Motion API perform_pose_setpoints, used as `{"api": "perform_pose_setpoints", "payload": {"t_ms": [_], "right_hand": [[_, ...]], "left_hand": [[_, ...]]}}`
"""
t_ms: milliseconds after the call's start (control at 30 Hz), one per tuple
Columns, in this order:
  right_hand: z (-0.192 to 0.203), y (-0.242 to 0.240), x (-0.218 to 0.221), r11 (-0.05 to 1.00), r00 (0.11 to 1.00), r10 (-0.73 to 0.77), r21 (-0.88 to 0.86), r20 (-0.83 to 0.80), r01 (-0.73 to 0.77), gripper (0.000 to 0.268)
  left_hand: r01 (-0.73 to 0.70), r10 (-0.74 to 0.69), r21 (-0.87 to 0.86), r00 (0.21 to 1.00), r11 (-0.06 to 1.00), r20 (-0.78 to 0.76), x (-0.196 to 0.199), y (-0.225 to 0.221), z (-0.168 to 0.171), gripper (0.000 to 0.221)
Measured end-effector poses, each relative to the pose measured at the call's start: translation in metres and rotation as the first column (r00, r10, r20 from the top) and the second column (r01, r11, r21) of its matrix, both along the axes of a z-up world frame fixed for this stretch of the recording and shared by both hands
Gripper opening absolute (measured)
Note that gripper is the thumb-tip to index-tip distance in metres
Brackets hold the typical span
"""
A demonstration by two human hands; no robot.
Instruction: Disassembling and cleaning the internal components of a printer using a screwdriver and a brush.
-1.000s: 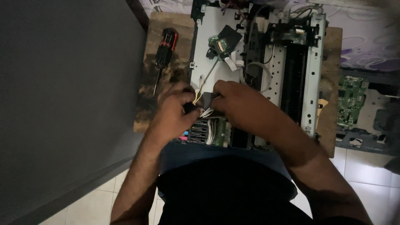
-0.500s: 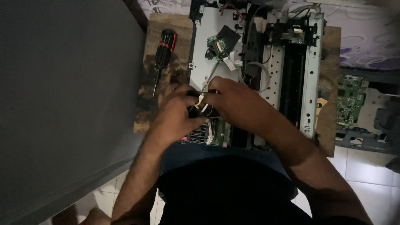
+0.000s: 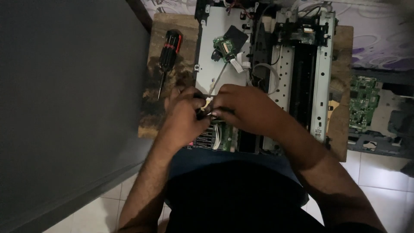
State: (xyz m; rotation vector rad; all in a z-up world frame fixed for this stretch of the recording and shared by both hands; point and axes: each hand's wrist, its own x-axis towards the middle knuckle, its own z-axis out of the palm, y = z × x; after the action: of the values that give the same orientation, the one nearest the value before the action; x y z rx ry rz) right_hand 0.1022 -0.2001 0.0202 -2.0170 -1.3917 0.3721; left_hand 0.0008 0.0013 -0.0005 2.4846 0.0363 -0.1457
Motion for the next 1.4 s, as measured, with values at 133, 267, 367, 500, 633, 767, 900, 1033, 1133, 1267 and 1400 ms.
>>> {"api": "perform_pose_setpoints", "payload": {"t_ms": [133, 267, 367, 500, 633, 767, 900, 1033, 1133, 1267, 1400], "right_hand": [[0.004, 0.001, 0.001, 0.999, 0.995, 0.019, 0.033, -0.096, -0.015, 0.018], [0.013, 0.003, -0.001, 0.997, 0.991, 0.059, 0.049, -0.123, -0.054, 0.018], [0.013, 0.0, 0.001, 0.994, 0.989, 0.099, 0.049, -0.112, -0.094, 0.019], [0.014, -0.002, 0.001, 0.992, 0.988, 0.122, 0.036, -0.098, -0.119, 0.026], [0.008, -0.001, 0.002, 0.991, 0.989, 0.13, 0.02, -0.075, -0.129, 0.021], [0.01, -0.001, 0.003, 0.993, 0.991, 0.118, 0.03, -0.071, -0.116, 0.016], [0.012, 0.001, 0.001, 0.993, 0.992, 0.114, 0.025, -0.05, -0.113, 0.02], [-0.011, 0.004, 0.003, 0.994, 0.991, 0.109, 0.039, -0.08, -0.106, 0.016], [-0.022, 0.007, 0.011, 0.98, 0.973, 0.2, 0.017, -0.111, -0.2, 0.012], [0.001, 0.019, 0.012, 0.978, 0.926, 0.165, -0.067, -0.34, -0.199, 0.017], [-0.02, 0.017, -0.002, 0.97, 0.956, 0.209, -0.167, 0.204, -0.176, 0.011]], "left_hand": [[0.005, -0.005, -0.046, 1.0, 0.999, 0.0, -0.002, 0.0, 0.006, 0.023], [0.035, -0.035, -0.031, 0.999, 0.999, -0.006, -0.004, 0.002, 0.003, 0.02], [0.033, -0.035, -0.068, 0.999, 0.997, -0.028, -0.003, 0.004, 0.006, 0.021], [0.047, -0.052, -0.097, 0.997, 0.994, -0.058, -0.004, 0.004, 0.022, 0.025], [0.038, -0.046, -0.119, 0.997, 0.992, -0.067, -0.004, -0.001, 0.027, 0.023], [-0.011, 0.008, -0.083, 0.999, 0.996, -0.041, -0.005, -0.007, 0.016, 0.023], [-0.032, 0.03, -0.089, 0.999, 0.996, -0.031, -0.001, -0.009, 0.018, 0.018], [-0.057, 0.056, -0.046, 0.998, 0.997, -0.039, -0.001, -0.007, 0.002, 0.013], [-0.056, 0.055, -0.039, 0.998, 0.998, -0.039, -0.002, -0.005, 0.008, 0.011], [-0.078, 0.074, -0.071, 0.996, 0.994, -0.049, -0.001, -0.002, 0.01, 0.014], [-0.042, 0.044, 0.044, 0.999, 0.998, -0.033, 0.005, 0.002, -0.011, 0.022]]}}
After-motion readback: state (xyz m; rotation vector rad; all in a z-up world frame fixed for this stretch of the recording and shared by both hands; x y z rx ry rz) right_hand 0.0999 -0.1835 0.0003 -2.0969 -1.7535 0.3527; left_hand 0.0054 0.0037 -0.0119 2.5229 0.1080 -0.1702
